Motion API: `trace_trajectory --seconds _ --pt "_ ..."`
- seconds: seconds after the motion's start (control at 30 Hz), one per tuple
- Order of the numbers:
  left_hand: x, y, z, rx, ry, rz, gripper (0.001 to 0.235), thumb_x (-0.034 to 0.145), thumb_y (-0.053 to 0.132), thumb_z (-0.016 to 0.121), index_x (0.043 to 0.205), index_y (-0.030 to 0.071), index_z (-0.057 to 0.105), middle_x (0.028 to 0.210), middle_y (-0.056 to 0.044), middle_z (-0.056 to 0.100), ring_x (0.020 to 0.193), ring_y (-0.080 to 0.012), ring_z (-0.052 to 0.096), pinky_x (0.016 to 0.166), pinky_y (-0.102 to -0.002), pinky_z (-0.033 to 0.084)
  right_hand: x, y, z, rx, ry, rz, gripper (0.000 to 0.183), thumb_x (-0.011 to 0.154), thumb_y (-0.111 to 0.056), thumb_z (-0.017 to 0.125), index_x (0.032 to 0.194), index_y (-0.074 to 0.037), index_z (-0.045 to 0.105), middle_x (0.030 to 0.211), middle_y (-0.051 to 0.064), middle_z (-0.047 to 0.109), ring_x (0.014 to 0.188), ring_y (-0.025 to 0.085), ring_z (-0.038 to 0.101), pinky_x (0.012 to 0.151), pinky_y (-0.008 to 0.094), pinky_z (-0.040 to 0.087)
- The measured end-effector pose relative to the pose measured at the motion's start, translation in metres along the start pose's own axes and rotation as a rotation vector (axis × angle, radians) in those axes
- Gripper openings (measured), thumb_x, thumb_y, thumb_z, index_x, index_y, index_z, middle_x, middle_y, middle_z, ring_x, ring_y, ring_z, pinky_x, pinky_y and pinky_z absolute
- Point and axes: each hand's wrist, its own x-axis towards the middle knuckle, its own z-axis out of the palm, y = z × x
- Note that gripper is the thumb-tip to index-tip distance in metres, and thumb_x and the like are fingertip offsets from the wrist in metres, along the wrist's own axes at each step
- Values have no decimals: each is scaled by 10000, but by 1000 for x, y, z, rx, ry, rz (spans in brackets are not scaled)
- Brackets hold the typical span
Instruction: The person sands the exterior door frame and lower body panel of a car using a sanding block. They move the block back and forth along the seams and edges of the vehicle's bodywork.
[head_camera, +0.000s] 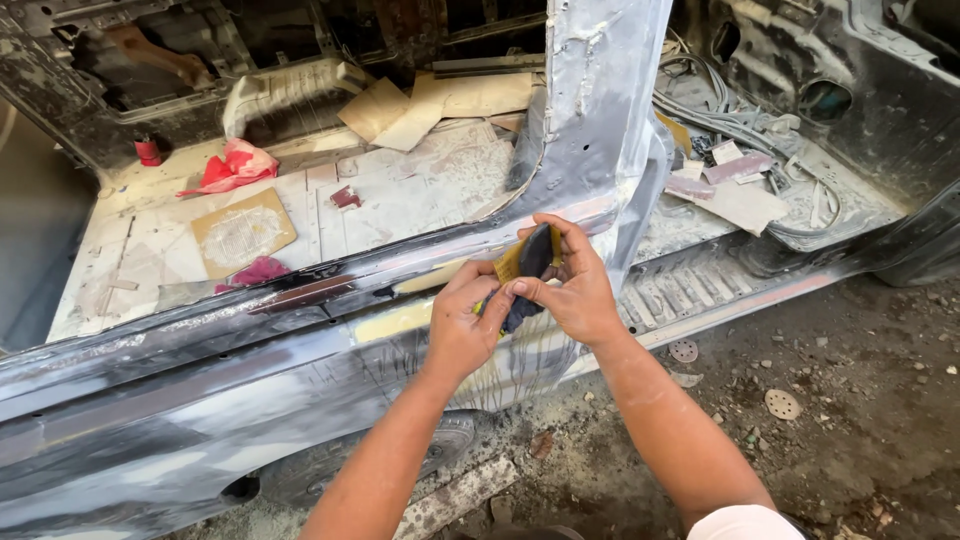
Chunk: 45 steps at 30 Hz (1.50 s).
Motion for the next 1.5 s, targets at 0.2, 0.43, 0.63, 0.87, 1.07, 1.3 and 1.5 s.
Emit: trace_trajectory --seconds 0.2,0.43,0.63,0.87,1.07,1.3,1.5 --pt "-2 24 4 166 116 172 117 963 145 705 961 29 705 1037 -141 693 840 -322 706 709 -375 555 -6 10 8 188 -21 19 783 980 -40 696 1648 -61 288 1548 81 514 1157 112 585 957 262 524" --pt "-11 17 17 363 145 160 86 935 128 721 894 58 691 829 -113 644 753 -342 655 667 -440 515 -4 12 19 267 87 56 775 930 -3 726 1611 -36 359 1483 96 548 1121 116 596 925 267 528" --pt "-22 -27 17 -27 9 -38 226 1043 196 600 1089 2 706 857 -99 653 760 -210 654 692 -355 520 -11 17 13 296 129 75 809 942 20 743 1653 -48 364 1327 71 590 1088 125 599 950 274 525" --pt "5 -38 2 -483 -200 -147 206 1039 167 665 1007 -32 709 984 -38 713 934 -112 643 863 -286 517 -9 4 9 370 40 88 734 969 -11 695 1625 -77 373 1364 29 596 1058 95 582 883 260 514" --pt "5 -24 10 -326 -154 -172 175 931 119 766 1053 2 721 900 -36 734 849 -68 640 770 -252 539 -8 21 6 294 112 53 580 1031 2 649 1585 -23 477 1332 68 647 1137 103 596 1007 257 499" --pt "12 -9 23 -165 6 -194 217 921 169 758 1069 26 688 828 -37 724 778 -38 585 714 -243 531 -11 17 16 300 185 -145 377 1043 -15 651 1382 -38 486 1428 114 633 1237 139 613 1053 288 518" --pt "9 -39 31 -148 113 -179 190 932 136 766 918 8 626 765 -22 633 752 -59 503 670 -265 489 -19 -30 2 -580 89 -356 654 854 -27 759 1466 -5 527 1488 192 544 1373 311 558 1149 376 436"
